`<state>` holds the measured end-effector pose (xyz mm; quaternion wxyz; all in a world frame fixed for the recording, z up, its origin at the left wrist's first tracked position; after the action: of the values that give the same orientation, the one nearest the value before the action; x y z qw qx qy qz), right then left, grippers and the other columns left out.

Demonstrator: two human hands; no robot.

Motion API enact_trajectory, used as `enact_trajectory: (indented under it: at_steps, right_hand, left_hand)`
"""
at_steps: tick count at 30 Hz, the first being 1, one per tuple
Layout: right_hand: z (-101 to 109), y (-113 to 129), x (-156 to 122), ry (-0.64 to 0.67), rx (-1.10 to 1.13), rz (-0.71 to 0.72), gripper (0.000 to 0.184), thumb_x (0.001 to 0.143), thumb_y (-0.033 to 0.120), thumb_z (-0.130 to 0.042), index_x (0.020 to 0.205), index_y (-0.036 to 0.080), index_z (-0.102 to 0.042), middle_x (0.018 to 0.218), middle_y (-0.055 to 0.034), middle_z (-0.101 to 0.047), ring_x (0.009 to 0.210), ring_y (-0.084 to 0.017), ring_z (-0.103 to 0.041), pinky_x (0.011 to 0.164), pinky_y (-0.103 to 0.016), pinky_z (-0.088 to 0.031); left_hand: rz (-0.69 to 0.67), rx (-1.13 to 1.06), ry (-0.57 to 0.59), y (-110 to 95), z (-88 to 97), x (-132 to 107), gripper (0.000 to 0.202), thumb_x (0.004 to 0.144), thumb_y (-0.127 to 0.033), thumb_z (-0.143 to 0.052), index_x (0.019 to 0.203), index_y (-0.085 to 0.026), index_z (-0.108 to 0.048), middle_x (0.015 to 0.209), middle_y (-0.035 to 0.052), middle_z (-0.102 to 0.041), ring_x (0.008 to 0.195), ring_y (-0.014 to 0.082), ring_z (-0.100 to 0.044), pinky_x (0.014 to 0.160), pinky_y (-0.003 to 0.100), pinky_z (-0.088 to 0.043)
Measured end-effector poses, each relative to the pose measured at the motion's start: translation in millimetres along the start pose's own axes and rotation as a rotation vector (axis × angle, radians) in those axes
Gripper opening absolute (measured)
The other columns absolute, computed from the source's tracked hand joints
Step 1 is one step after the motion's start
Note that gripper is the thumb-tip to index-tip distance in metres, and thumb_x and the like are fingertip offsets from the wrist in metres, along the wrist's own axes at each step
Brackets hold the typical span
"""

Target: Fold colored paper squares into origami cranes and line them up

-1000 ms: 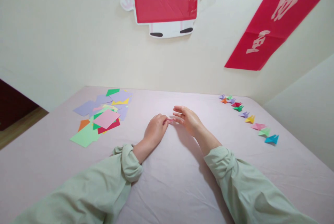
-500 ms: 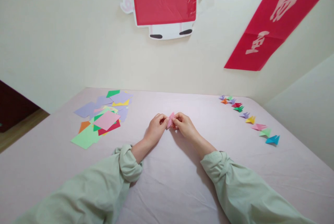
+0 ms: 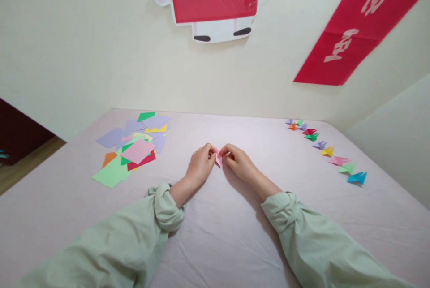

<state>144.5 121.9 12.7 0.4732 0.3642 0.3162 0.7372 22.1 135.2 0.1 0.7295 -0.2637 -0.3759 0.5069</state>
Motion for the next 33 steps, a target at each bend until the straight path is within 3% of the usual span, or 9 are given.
enact_trajectory:
  at_steps: [3,6,14,25,33]
  right_hand:
    - [-3.6,2.9,-2.5,0.030,-0.222,0.034,0.028,0.073,0.004,-0.040,0.087,0.021,-0.058,0.088,-0.0016,-0.059,0.084,-0.015,-0.056,0.078,-0.027,-0.041]
    - [-5.8,0.9,-3.7,0.038,-0.306,0.020,0.027,0.076,0.004,-0.043,0.091,0.022,-0.058,0.089,-0.0017,-0.057,0.083,-0.015,-0.056,0.077,-0.026,-0.041]
    - [-5.8,3.8,-3.9,0.019,-0.311,0.045,0.025,0.076,0.004,-0.049,0.093,0.022,-0.057,0.091,-0.0014,-0.055,0.078,-0.015,-0.054,0.070,-0.025,-0.040]
    - [-7.8,3.3,-2.2,0.033,-0.398,0.007,0.013,0.085,0.012,-0.053,0.086,0.021,-0.063,0.088,-0.0005,-0.055,0.073,-0.012,-0.053,0.069,-0.024,-0.037]
    - [-6.4,-0.2,0.8,-0.003,-0.426,-0.056,0.012,0.090,0.022,-0.054,0.080,0.020,-0.062,0.083,-0.0003,-0.056,0.071,-0.013,-0.052,0.066,-0.024,-0.036]
  left_hand:
    - [-0.033,0.137,0.014,-2.1,0.0,-0.2,0.011,0.080,-0.013,-0.051,0.081,-0.021,-0.059,0.079,0.0003,-0.064,0.076,0.0152,-0.059,0.073,0.027,-0.044]
    - [-0.056,0.185,0.030,-4.9,-0.9,-0.3,0.012,0.080,-0.014,-0.052,0.080,-0.021,-0.061,0.081,0.0014,-0.066,0.079,0.0163,-0.060,0.075,0.028,-0.045]
    - [0.113,0.006,0.052,8.1,-0.2,-2.1,0.014,0.084,-0.023,-0.053,0.086,-0.021,-0.067,0.084,-0.0002,-0.072,0.078,0.0148,-0.065,0.074,0.025,-0.047]
    - [-0.091,0.269,0.082,-11.6,9.6,-15.3,0.017,0.081,-0.012,-0.051,0.086,-0.020,-0.064,0.087,0.0039,-0.061,0.087,0.0187,-0.058,0.079,0.031,-0.045]
    - [-0.078,0.313,0.055,-8.6,10.5,-14.2,0.009,0.087,-0.026,-0.057,0.084,-0.021,-0.063,0.087,0.0033,-0.061,0.086,0.0191,-0.057,0.078,0.031,-0.043]
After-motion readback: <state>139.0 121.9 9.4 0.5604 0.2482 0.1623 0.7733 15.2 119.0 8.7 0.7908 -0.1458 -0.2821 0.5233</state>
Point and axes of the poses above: each hand's wrist, its own x-axis towards the middle knuckle, its own z-axis out of the back of the hand, y = z × x, the point moved 9 cm from there along x, towards the middle knuckle
